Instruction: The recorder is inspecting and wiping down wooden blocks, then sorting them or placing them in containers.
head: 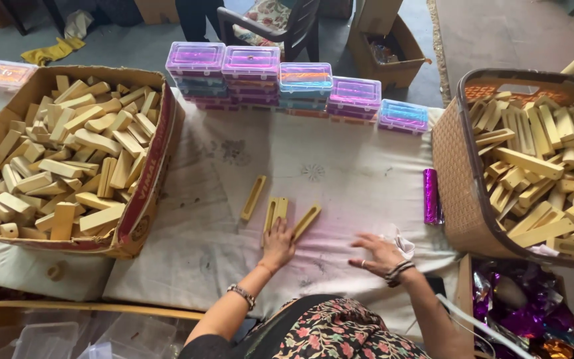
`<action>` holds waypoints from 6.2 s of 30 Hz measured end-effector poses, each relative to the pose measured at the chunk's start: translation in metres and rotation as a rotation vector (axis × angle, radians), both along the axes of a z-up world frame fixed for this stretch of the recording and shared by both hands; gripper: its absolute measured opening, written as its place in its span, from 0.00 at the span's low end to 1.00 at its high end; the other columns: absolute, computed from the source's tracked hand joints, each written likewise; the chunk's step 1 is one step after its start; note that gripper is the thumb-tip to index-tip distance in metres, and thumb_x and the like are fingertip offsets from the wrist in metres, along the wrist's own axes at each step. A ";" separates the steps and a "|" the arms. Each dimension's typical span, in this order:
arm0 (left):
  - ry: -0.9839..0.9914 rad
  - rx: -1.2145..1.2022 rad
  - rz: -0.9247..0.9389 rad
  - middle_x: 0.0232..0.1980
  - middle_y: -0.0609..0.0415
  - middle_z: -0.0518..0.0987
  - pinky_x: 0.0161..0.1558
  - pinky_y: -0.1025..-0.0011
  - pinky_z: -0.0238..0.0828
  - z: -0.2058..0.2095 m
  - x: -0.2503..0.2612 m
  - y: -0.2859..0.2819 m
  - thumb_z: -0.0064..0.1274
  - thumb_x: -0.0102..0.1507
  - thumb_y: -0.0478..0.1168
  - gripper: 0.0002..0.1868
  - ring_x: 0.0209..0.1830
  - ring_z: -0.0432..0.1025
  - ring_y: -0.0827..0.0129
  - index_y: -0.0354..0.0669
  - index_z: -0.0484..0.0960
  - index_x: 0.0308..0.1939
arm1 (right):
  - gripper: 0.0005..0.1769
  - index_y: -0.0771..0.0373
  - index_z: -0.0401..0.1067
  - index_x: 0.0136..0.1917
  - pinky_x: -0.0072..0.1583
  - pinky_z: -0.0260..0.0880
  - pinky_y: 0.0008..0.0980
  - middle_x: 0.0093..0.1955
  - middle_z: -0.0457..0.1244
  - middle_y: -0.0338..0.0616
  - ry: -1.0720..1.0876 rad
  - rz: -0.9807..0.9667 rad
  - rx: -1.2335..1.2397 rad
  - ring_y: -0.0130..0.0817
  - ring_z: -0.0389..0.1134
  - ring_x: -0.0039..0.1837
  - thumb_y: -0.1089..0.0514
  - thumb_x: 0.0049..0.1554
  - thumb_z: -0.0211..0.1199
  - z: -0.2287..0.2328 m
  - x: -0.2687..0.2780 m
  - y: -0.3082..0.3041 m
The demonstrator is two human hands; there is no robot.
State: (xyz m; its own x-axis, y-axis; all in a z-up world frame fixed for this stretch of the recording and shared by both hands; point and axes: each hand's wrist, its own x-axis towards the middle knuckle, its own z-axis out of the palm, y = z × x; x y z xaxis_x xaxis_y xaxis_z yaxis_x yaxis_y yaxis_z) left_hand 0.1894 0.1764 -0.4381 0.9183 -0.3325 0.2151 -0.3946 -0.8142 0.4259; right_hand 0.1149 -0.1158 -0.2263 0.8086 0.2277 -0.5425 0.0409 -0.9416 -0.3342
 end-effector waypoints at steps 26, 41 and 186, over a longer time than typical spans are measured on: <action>0.037 -0.058 0.034 0.64 0.50 0.72 0.69 0.38 0.47 -0.007 -0.035 -0.001 0.62 0.54 0.41 0.16 0.77 0.54 0.54 0.46 0.81 0.45 | 0.32 0.46 0.70 0.67 0.65 0.70 0.44 0.59 0.70 0.42 -0.154 0.083 0.061 0.40 0.70 0.63 0.30 0.57 0.58 -0.102 -0.007 0.019; 0.092 -0.040 0.188 0.79 0.37 0.49 0.66 0.23 0.34 0.014 -0.042 -0.004 0.64 0.52 0.44 0.24 0.78 0.35 0.34 0.55 0.83 0.54 | 0.44 0.38 0.58 0.78 0.74 0.54 0.60 0.83 0.46 0.52 -0.503 -0.475 -0.403 0.55 0.44 0.82 0.33 0.50 0.64 -0.227 -0.035 -0.088; 0.612 -0.554 -0.351 0.55 0.50 0.82 0.56 0.64 0.74 0.019 0.018 -0.058 0.63 0.53 0.31 0.37 0.53 0.76 0.64 0.45 0.74 0.67 | 0.24 0.48 0.69 0.65 0.61 0.67 0.45 0.55 0.69 0.38 -0.874 0.017 -0.098 0.39 0.71 0.58 0.49 0.56 0.68 -0.175 0.009 0.002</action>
State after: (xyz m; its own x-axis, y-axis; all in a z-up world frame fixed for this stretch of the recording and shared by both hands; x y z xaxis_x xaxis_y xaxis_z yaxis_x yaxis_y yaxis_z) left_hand 0.2074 0.1189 -0.4186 0.7896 -0.6100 -0.0659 -0.1570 -0.3048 0.9394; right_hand 0.1236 -0.1137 -0.4013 0.9405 0.2286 0.2513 0.2588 -0.9614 -0.0938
